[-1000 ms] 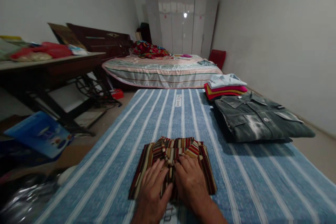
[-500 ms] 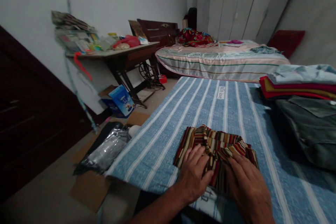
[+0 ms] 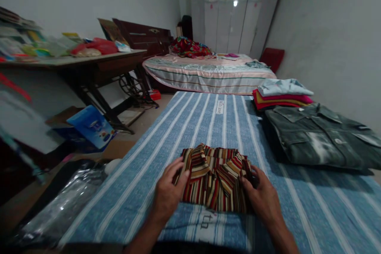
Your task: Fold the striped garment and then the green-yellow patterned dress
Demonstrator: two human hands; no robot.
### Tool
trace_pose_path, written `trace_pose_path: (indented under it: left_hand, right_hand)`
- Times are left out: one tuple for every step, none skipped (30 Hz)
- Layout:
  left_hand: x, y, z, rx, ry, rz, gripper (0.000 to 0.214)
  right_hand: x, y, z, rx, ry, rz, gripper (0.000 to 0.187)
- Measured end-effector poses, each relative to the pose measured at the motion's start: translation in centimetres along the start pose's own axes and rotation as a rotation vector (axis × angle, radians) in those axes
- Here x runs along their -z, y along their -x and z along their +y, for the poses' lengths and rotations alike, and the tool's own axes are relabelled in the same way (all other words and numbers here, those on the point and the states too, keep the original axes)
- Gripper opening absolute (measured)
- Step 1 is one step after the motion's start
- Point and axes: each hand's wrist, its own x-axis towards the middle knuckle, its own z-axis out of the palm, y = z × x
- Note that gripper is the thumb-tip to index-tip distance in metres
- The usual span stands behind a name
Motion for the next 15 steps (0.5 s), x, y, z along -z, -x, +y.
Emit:
trace_pose_path:
  left_hand:
    - [0.7, -1.0, -0.8, 0.09, -0.026, 0.02, 0.028]
    - [1.4, -2.0, -1.5, 0.209, -0.064, -0.02, 0.03]
    - [2.1, -2.9, -2.0, 0.323, -0.098, -0.094, 0.031]
    - [2.7, -3.7, -2.3, 0.408, -0.114, -0.177, 0.031]
    - [3.2, -4.4, -2.5, 0.474, -0.117, -0.243, 0.03]
    - [3.6, -5.0, -2.4, 0.537, -0.092, -0.299, 0.03]
    - [3.9, -5.4, -2.3, 0.596, -0.042, -0.341, 0.032]
    - [4.0, -5.8, -2.0, 0.654, 0.019, -0.372, 0.033]
    - [4.0, -6.0, -1.8, 0.705, 0.083, -0.401, 0.036]
    - [3.9, -6.2, -1.6, 0.744, 0.14, -0.43, 0.037]
    - [3.7, -6.4, -1.5, 0.767, 0.178, -0.457, 0.038]
    - [3.5, -6.5, -1.4, 0.765, 0.199, -0.479, 0.038]
    - [3.2, -6.7, -1.5, 0.75, 0.214, -0.495, 0.037]
    - [3.0, -6.8, -1.6, 0.741, 0.229, -0.514, 0.036]
    - [2.7, -6.9, -1.6, 0.743, 0.252, -0.536, 0.036]
  right_hand:
    - [0.2, -0.4, 0.0, -0.036, -0.063, -0.011, 0.069]
    - [0.5, -0.8, 0.1, -0.077, -0.124, -0.025, 0.072]
    - [0.7, -1.1, 0.1, -0.12, -0.179, -0.039, 0.074]
    - [0.8, -1.4, 0.2, -0.159, -0.228, -0.051, 0.076]
    - [1.0, -1.7, 0.2, -0.191, -0.268, -0.057, 0.077]
    - [1.0, -1.9, 0.2, -0.218, -0.297, -0.063, 0.076]
    - [1.0, -2.0, 0.2, -0.238, -0.32, -0.072, 0.073]
    - [1.0, -2.1, 0.1, -0.254, -0.344, -0.086, 0.069]
    - [0.9, -2.1, 0.0, -0.267, -0.373, -0.104, 0.066]
    - [0.8, -2.1, -0.2, -0.279, -0.41, -0.126, 0.062]
    - [0.7, -2.2, -0.3, -0.291, -0.454, -0.149, 0.058]
    - [0.5, -2.2, -0.5, -0.303, -0.505, -0.172, 0.054]
    - [0.3, -2.3, -0.6, -0.316, -0.561, -0.19, 0.052]
    - [0.0, -2.5, -0.7, -0.332, -0.613, -0.206, 0.05]
    - [-0.2, -2.6, -0.7, -0.35, -0.656, -0.22, 0.049]
